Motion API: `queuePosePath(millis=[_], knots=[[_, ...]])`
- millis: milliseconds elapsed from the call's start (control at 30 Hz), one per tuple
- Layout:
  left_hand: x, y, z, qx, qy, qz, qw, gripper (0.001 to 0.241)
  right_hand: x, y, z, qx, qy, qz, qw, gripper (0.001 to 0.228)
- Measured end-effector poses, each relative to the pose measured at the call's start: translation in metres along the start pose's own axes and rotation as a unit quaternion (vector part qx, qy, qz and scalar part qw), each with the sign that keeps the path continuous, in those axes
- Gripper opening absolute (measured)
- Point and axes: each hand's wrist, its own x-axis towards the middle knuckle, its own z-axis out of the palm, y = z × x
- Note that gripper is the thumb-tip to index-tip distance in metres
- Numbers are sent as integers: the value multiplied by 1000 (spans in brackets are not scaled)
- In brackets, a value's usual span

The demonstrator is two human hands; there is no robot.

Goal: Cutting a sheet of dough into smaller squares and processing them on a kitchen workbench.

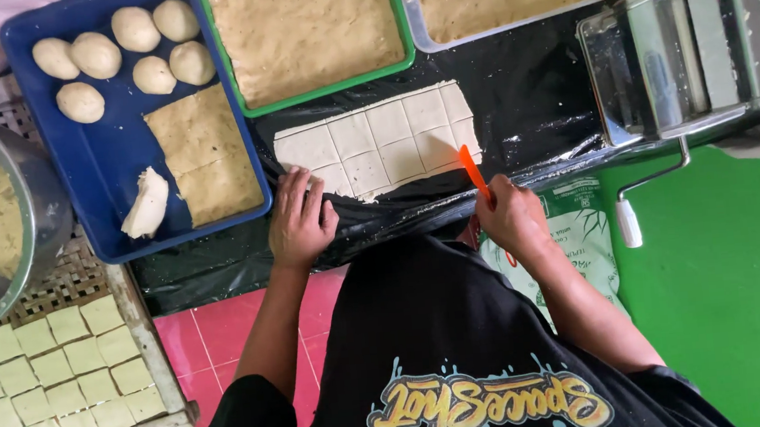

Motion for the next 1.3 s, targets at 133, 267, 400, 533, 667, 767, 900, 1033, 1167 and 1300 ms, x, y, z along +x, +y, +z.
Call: queuePosePath(millis=[133, 267, 400, 533, 667, 767, 900, 1033, 1167, 1300], knots=[[3, 2, -3, -3, 8, 0, 1000, 30, -10, 11, 0, -13, 48, -23, 999, 23], [3, 2, -4, -16, 6, -4, 1000, 30, 21, 46, 3, -81, 180, -41, 979, 23], [4, 3, -8, -18, 9, 2, 1000, 28, 74, 49, -34, -172, 275, -118, 939, 24], [2, 2, -11, -25, 13, -2, 1000, 28, 123, 56, -30, -222, 299, -147, 916, 44], [0, 0, -11, -36, 16, -9, 999, 29, 159, 36, 2, -123, 273, -174, 938, 23], [-4, -1, -10, -36, 22, -10, 999, 29, 185, 27, 33, -31, 224, -167, 960, 15], [-4, 0, -13, -41, 28, -18, 999, 28, 208, 8, 43, -19, 160, -103, 982, 12], [-3, -4, -11, -42, 42, -13, 998, 28, 212, -14, 34, -28, 171, -106, 979, 19], [-8, -4, -5, -42, 48, -19, 998, 28, 209, -28, 25, -33, 99, -28, 994, 21], [-9, -5, -4, -43, 53, -22, 997, 27, 229, -15, 31, -23, 56, 1, 998, 21]])
